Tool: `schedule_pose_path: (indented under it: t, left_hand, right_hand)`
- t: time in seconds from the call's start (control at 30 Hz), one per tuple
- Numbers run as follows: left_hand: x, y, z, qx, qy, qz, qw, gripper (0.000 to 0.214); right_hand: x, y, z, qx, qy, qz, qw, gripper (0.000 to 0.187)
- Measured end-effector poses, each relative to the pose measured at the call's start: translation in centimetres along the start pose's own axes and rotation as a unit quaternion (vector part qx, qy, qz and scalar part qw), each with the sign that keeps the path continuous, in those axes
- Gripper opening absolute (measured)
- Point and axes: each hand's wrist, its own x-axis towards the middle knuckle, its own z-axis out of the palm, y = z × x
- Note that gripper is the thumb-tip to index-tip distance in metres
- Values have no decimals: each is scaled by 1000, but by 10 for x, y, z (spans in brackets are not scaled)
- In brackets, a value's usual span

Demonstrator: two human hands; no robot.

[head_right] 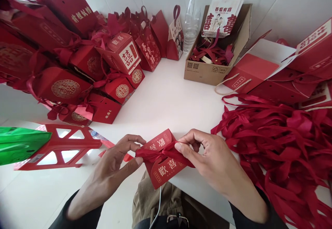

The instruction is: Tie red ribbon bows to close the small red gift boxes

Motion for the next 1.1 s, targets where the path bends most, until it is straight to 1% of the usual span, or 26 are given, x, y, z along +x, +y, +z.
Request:
schedule_pose_path:
  t: [0.2,0.27,0.33,0.4,0.47,0.57,0.63,0.77,0.93,1.03,1.1]
  left_hand:
    - [-1,0,-1,30,0,27,999,7]
    - [-5,0,-2,50,-17,32,998,16]
    - [-10,-1,-3,63,-33,24,997,23]
    - [-14,-3,-4,69,-31,11,997,19]
    - [-16,-7,-3,66,-20,3,998,14]
    - [-16,-11,-1,32,-13,-5,999,13]
    - [-16,-12,1,13,-10,-12,1000,15]
    - [-15,-12,1,-11,-10,-42,999,17]
    - [-15,-15,4,-93,-7,-80,992,21]
    - [-14,-16,5,-121,3,-95,988,24]
    - [-13,-16,5,-127,17,-101,987,27]
  right_hand:
    - [0,2,0,-34,3,-2,999,38]
    - [-3,4,-3,-39,12,-7,999,39]
    - [-9,8,-7,-50,23,-2,998,45]
    - [-17,14,-11,-70,29,11,997,47]
    - [-24,19,-12,-80,19,21,996,42]
    - [-31,24,-10,-78,-2,32,996,34]
    - [-32,25,-8,-73,-3,33,997,33]
    - [-30,25,-5,-52,0,21,998,35]
    - [-29,23,-6,-31,2,23,999,37]
    - [-30,22,-7,-40,4,18,999,40]
    - [-30,23,-8,-43,6,25,999,41]
